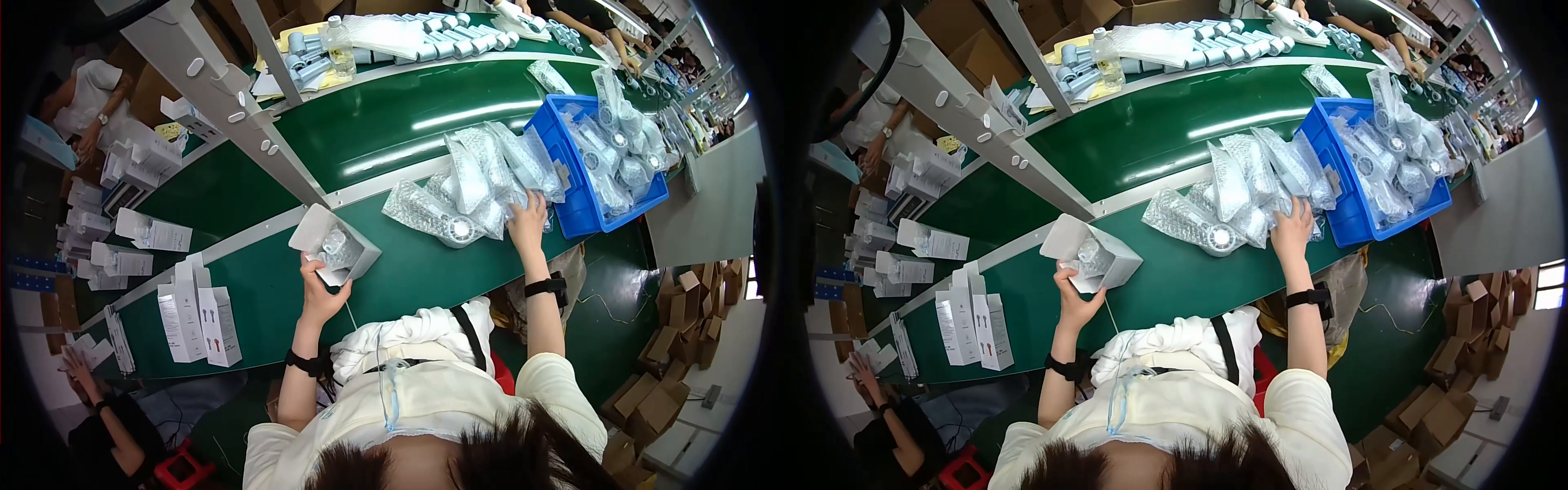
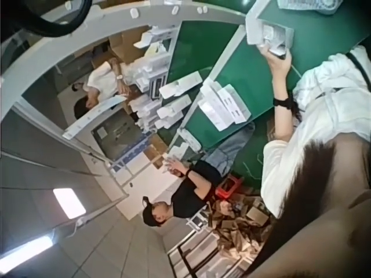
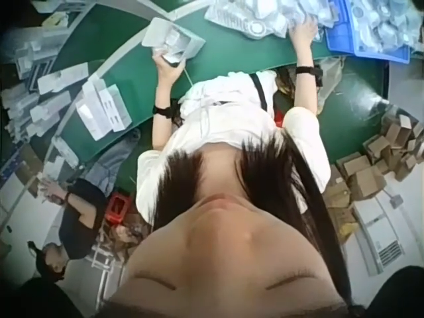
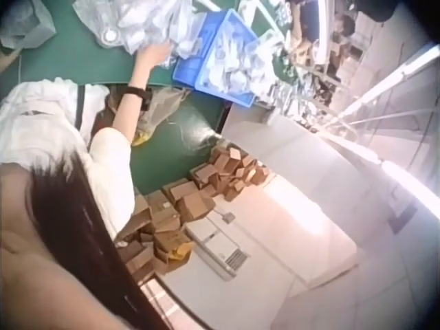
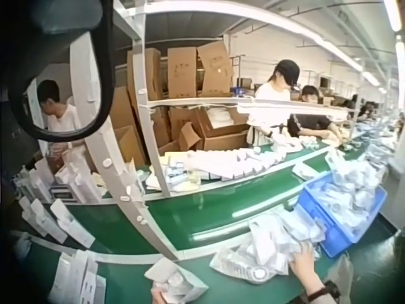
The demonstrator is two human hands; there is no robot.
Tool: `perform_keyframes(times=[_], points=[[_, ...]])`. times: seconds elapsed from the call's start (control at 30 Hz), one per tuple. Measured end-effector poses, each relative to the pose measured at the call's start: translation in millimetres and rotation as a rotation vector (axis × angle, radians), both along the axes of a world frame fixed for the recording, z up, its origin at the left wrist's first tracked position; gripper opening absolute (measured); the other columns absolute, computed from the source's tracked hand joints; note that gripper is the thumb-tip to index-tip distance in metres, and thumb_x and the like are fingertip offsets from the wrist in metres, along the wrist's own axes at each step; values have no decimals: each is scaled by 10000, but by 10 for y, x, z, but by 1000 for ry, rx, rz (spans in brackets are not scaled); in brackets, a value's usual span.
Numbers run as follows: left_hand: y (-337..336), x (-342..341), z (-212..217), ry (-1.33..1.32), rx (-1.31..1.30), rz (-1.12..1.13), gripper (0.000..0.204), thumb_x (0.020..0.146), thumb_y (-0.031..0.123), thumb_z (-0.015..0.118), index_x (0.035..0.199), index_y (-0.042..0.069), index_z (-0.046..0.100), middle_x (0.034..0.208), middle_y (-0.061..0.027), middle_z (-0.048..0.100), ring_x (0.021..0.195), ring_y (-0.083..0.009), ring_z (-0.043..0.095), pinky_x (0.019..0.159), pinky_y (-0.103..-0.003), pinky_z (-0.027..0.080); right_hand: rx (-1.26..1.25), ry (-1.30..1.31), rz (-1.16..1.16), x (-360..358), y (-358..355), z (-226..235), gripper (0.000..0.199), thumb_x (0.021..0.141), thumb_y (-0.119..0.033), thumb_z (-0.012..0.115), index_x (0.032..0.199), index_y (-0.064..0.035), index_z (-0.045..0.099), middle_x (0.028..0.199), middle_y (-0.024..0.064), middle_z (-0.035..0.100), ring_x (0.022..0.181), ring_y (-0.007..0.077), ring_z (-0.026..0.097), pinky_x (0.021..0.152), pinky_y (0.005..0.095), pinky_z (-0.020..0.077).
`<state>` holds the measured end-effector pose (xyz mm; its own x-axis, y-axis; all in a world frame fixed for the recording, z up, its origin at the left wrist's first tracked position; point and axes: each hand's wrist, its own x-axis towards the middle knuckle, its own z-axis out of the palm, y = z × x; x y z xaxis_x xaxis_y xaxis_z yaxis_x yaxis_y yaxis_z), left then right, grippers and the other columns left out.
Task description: Packaging small white electronic components into individual boxes and kemudian putting them into larger plastic bags and a sack at a factory production line.
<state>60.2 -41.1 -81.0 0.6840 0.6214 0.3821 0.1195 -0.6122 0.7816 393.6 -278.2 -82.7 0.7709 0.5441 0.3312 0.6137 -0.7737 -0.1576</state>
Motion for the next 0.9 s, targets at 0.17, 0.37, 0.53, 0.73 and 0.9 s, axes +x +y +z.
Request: perform_keyframes(times=[0.17,0.37,0.53,0.73,0.9], points=[[-18,-1,147,82,9,-51,630,602,82,719,1073,87,301,1249,-261,241,1157,-397,308,935,-429,294,-275,0,109,68,-97,-130,232,624,-94,652,853,-117,630,1212,118,419,1206,367,245,942,576,221],[-150,79,504,154,-65,-33,692,603,134,746,1161,99,339,1259,-232,244,1162,-375,318,936,-414,306,-226,-160,252,181,-167,-192,122,658,-131,647,757,-79,597,1194,118,434,1226,341,243,981,564,165],[-155,218,735,243,-79,33,583,611,146,741,1098,88,425,1217,-198,306,1097,-363,382,876,-380,365,189,-292,156,82,27,61,86,766,-148,589,776,-78,540,1043,76,510,1069,226,433,891,426,349],[-61,297,790,283,-20,192,242,633,64,688,843,12,578,934,-137,508,784,-262,524,665,-309,423,1368,1040,213,-565,640,838,84,885,-127,467,916,-49,458,781,-17,503,685,25,480,574,178,415],[17,378,872,248,-151,265,123,629,25,670,723,-25,609,707,-99,573,587,-208,549,529,-271,408,992,861,733,-1273,1260,1034,52,859,-33,462,911,-23,463,789,33,540,693,111,532,615,226,431]])
